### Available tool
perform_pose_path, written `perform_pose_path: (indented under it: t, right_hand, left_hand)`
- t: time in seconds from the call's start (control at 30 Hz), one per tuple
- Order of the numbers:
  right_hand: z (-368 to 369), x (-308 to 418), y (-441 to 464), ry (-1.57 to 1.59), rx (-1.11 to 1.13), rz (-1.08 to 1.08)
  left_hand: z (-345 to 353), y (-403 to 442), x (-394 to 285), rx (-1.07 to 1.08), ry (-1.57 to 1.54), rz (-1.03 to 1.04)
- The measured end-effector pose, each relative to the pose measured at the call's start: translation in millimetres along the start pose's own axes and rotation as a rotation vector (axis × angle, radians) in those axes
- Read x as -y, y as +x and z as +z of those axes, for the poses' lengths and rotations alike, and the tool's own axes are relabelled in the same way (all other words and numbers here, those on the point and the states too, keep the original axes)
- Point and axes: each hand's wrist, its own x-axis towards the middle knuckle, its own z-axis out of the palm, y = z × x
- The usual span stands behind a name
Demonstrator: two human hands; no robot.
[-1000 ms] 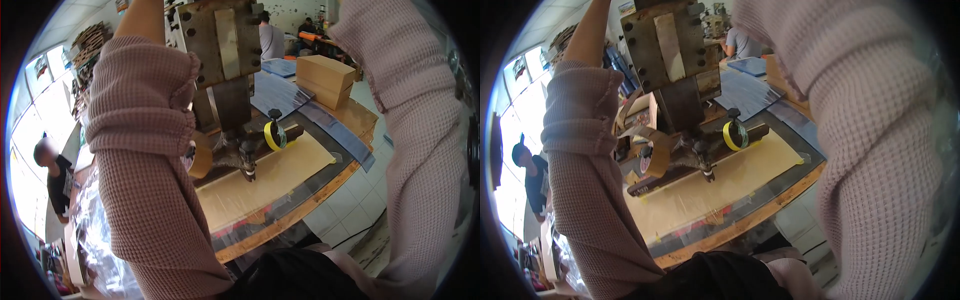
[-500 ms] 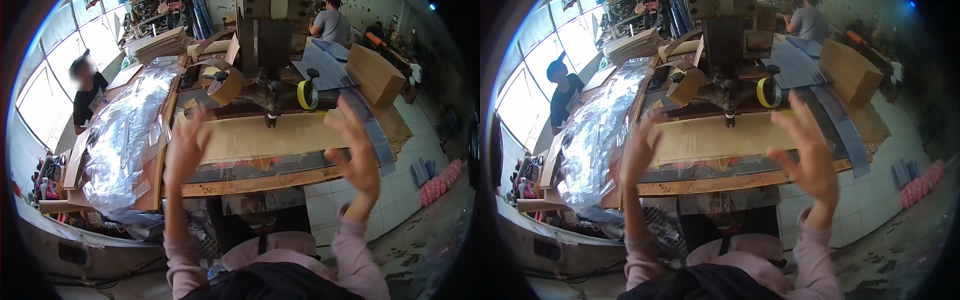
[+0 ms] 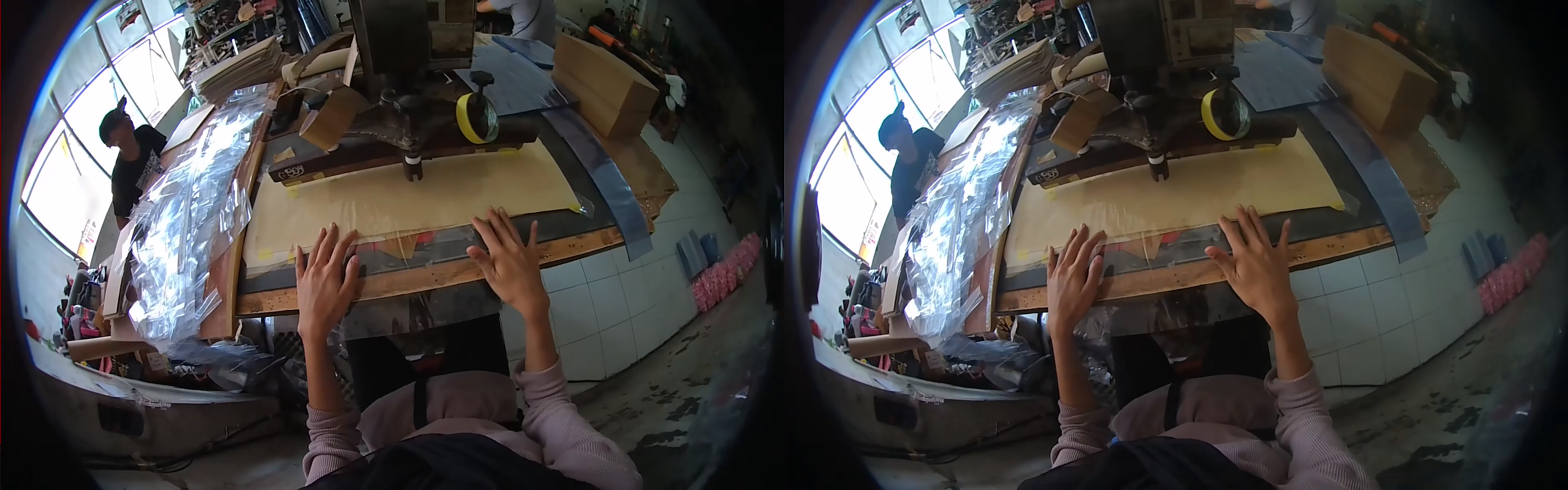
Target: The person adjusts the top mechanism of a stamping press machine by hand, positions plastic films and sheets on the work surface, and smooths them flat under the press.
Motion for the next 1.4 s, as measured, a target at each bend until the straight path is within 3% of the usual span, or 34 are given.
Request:
perform_pose_path:
  t: [0.93,1.07,1.17,1.2,1.23,1.27,1.3,1.33,1.37,1.4]
  right_hand:
    - [9,-8,7,0.027,-0.014,0.015]
    - [-5,-8,-11,0.288,-0.349,0.034]
    - [11,-31,-56,0.529,-0.741,0.079]
    - [35,-39,-78,0.524,-0.893,0.141]
    - [50,-40,-96,0.509,-0.87,0.22]
    - [66,-39,-112,0.494,-0.84,0.298]
    - [86,-36,-128,0.481,-0.675,0.365]
    - [108,-33,-145,0.466,-0.509,0.431]
    - [139,-31,-169,0.356,-0.118,0.353]
    - [157,-30,-187,0.238,0.271,0.264]
  left_hand:
    - [3,2,7,-0.061,-0.077,0.004]
    - [-6,-21,7,-0.285,-0.252,0.026]
    - [26,-65,20,-0.9,-0.299,-0.061]
    - [48,-89,35,-1.005,-0.2,-0.127]
    - [70,-115,50,-1.106,-0.099,-0.198]
    - [91,-138,55,-0.991,-0.191,-0.302]
    - [116,-165,55,-0.87,-0.279,-0.407]
    - [162,-204,69,-0.452,-0.254,-0.451]
    - [195,-231,77,-0.031,-0.221,-0.484]
    - [188,-235,66,0.18,-0.22,-0.375]
